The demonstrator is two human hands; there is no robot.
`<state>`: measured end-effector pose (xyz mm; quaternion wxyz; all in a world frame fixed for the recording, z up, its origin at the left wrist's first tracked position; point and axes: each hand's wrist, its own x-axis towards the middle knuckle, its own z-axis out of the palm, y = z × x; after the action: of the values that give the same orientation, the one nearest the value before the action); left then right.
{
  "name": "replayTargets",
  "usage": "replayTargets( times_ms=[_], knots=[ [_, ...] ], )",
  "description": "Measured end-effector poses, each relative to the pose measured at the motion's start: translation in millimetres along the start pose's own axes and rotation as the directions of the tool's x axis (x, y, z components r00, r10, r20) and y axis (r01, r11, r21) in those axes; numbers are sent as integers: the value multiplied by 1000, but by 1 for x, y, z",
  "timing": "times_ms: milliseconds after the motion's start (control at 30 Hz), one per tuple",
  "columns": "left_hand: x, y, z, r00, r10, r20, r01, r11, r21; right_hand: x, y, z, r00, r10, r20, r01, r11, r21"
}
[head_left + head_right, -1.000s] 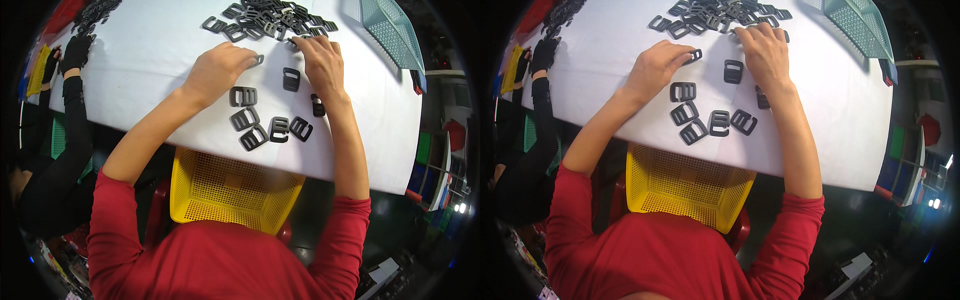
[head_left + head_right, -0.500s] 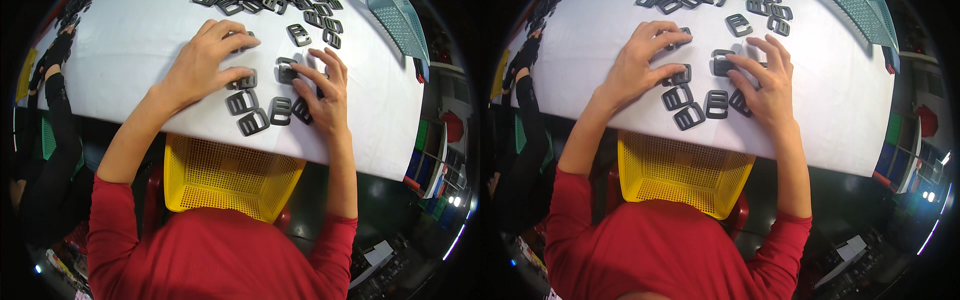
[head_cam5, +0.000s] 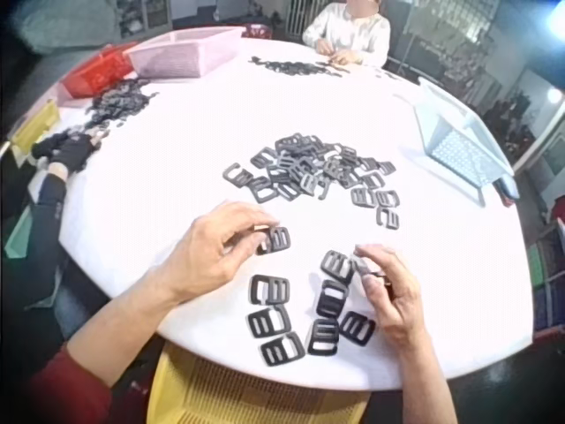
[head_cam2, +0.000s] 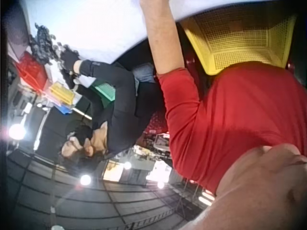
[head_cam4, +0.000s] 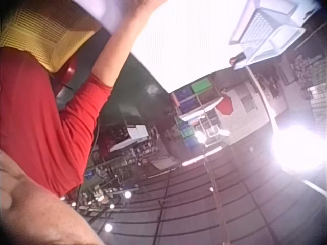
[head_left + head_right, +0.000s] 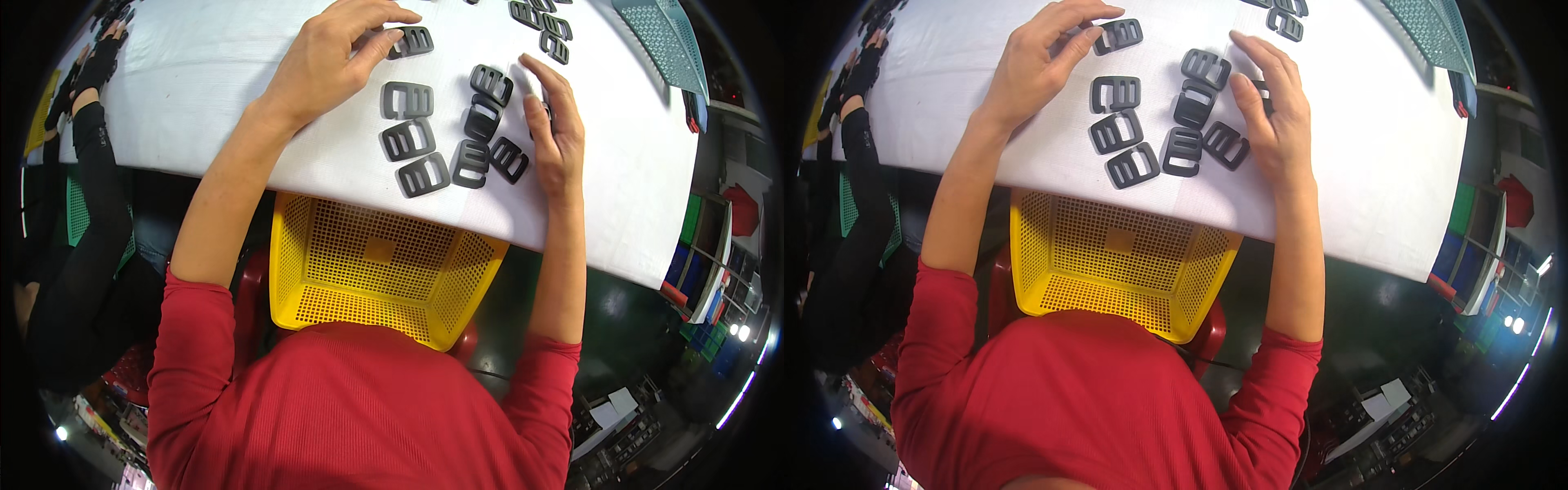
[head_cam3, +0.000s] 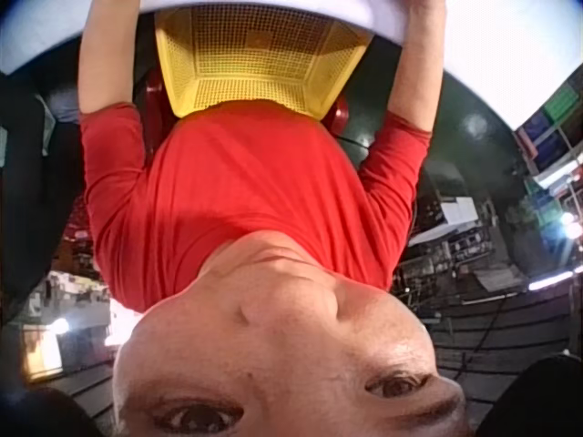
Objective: The person repeatedly picks up small black plastic buckles from a table and places them into a yellow basket. The person also moves the basket and occasionally rearranges the buckles on the table.
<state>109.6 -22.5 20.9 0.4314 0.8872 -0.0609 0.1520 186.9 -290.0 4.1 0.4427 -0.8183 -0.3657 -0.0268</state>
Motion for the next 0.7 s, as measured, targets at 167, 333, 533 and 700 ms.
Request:
replayTargets(
  times_ms=[167, 333, 533, 700],
  knots=[
    [-8, -4, 5, 981, -44, 191, 82, 977, -195, 6, -16, 23, 974, -77, 215, 151, 922, -356],
    [-3, -3, 2, 981, -188, 48, 193, 926, -323, 16, -30, 45, 923, -163, 348, 317, 835, -450],
    [25, -23, -23, 947, 101, -305, -72, 992, 106, -6, -57, 34, 794, -299, 529, 408, 908, -99],
    [78, -52, -6, 966, 247, -78, -214, 930, 300, -58, -87, 35, 696, -387, 606, 332, 920, 206]
  ],
)
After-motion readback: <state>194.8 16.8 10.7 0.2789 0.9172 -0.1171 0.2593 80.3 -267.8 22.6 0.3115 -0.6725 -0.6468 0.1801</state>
